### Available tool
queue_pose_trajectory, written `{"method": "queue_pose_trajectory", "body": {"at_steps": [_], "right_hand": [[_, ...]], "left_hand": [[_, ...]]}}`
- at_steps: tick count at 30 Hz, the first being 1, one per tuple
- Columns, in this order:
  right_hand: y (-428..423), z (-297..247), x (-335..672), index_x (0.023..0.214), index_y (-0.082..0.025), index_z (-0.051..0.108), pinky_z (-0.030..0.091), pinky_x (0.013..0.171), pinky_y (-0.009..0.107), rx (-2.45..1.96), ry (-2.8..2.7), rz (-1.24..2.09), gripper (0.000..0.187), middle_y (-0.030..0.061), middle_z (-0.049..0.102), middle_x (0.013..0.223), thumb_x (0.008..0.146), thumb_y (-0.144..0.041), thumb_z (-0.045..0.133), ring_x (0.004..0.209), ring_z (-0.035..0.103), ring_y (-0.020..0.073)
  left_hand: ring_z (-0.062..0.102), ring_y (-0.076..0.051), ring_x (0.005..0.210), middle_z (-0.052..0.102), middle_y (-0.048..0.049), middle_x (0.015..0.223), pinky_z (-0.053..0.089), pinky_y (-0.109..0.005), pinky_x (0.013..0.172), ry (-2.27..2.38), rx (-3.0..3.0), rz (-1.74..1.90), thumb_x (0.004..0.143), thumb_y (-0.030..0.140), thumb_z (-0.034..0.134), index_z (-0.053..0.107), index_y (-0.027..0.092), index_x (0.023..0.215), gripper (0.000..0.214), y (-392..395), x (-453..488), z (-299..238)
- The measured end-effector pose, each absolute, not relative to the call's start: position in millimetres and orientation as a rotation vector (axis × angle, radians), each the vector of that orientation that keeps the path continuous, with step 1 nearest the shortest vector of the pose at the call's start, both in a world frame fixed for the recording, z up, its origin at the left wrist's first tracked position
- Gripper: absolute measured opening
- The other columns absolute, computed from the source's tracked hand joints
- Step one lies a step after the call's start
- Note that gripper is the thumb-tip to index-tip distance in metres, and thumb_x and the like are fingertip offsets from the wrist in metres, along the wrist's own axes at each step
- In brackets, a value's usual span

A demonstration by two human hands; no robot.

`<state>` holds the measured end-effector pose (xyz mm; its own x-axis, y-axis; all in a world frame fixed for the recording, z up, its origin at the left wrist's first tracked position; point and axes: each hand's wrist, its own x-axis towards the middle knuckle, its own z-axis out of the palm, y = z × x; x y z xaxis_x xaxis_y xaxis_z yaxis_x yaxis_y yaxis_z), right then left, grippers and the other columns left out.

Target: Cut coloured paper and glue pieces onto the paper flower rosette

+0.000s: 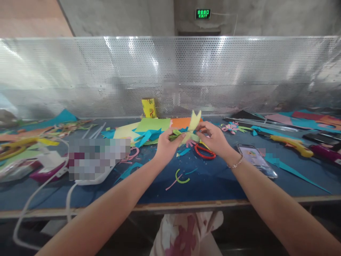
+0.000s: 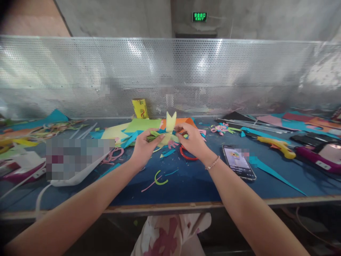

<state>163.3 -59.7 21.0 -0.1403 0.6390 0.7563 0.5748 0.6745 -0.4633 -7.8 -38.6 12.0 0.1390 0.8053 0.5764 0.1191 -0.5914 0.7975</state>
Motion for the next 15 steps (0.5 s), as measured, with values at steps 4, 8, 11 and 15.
{"method": "queue_pose_trajectory", "body": {"at_steps": [4,8,11,15], "right_hand": [[-53.0,17.5,165.1,0.08,-0.021,0.061,0.043,0.06,0.026,-0.939,-1.799,-0.021,0.013,0.0029,0.057,0.083,0.073,-0.017,0.051,0.077,0.053,0.0131],[-50.2,12.2,164.7,0.077,-0.023,0.064,0.045,0.064,0.028,-0.869,-1.749,-0.038,0.01,0.0043,0.053,0.09,0.073,-0.02,0.055,0.084,0.052,0.0146],[-50.0,7.4,162.0,0.078,-0.023,0.064,0.045,0.068,0.031,-0.873,-1.772,-0.111,0.011,0.0042,0.052,0.087,0.074,-0.02,0.054,0.083,0.052,0.015],[-51.8,4.7,158.2,0.08,-0.023,0.063,0.044,0.076,0.034,-0.859,-1.815,-0.264,0.013,0.0039,0.052,0.084,0.077,-0.02,0.052,0.084,0.052,0.0151]], "left_hand": [[0.055,-0.017,0.088,0.06,-0.0045,0.092,0.042,-0.033,0.081,0.764,2.057,1.592,0.067,0.019,0.059,0.06,0.018,0.078,0.011,-31.5,-11.2,9.8],[0.044,-0.02,0.108,0.051,-0.0046,0.109,0.035,-0.039,0.093,0.791,2.1,1.702,0.064,0.011,0.06,0.06,0.024,0.086,0.025,-26.0,-14.3,8.1],[0.038,-0.021,0.113,0.042,-0.0055,0.119,0.037,-0.038,0.09,0.88,1.884,1.77,0.062,0.014,0.063,0.049,0.027,0.108,0.05,-23.6,-13.1,4.1],[0.045,-0.019,0.103,0.042,-0.0066,0.118,0.044,-0.03,0.077,0.91,1.564,1.667,0.06,0.018,0.064,0.043,0.026,0.11,0.054,-21.3,-8.3,-1.2]]}}
